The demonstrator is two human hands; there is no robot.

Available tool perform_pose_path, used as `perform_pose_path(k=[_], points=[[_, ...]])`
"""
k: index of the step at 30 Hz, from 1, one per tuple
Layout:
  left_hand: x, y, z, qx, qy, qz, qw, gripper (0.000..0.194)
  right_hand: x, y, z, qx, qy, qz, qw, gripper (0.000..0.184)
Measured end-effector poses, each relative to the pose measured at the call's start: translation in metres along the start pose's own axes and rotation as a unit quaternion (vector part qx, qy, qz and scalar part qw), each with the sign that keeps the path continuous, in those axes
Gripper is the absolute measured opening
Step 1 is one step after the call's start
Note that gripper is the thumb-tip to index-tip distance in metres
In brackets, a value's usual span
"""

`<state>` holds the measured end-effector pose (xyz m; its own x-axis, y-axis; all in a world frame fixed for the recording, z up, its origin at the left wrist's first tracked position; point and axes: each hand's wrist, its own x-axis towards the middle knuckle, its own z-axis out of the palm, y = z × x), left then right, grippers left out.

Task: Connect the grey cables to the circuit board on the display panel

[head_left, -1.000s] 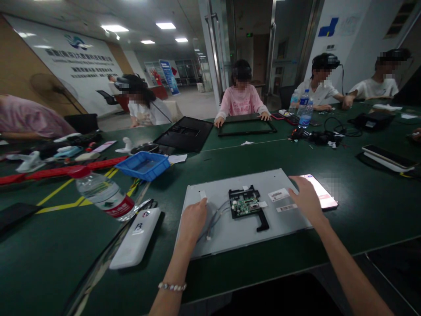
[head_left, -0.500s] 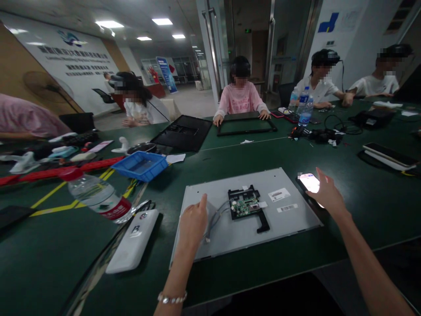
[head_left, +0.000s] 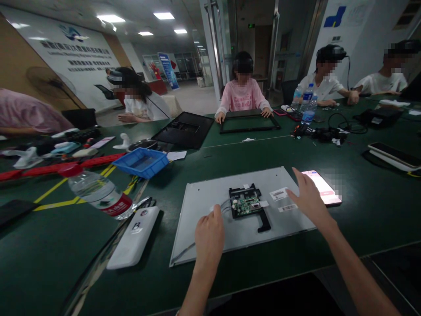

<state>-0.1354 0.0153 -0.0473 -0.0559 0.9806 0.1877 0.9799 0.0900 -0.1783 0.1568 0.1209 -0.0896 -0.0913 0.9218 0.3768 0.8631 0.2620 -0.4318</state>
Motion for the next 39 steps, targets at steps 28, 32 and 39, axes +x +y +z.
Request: perform_pose_path(k=[28,32,39], points=[[-0.005,-0.003,0.041,-0.092,0.018,-0.009,0.996,0.024,-0.06,-0.153,0.052,0.08,-0.19,-0.412,0.888,0.068],[-0.004,-0.002,0.042,-0.089,0.022,-0.01,0.996,0.024,-0.072,-0.152,0.048,0.087,-0.201,-0.394,0.893,0.078],[-0.001,-0.003,0.041,-0.088,0.016,-0.035,0.995,0.031,-0.083,-0.156,0.046,0.082,-0.206,-0.361,0.906,0.08]])
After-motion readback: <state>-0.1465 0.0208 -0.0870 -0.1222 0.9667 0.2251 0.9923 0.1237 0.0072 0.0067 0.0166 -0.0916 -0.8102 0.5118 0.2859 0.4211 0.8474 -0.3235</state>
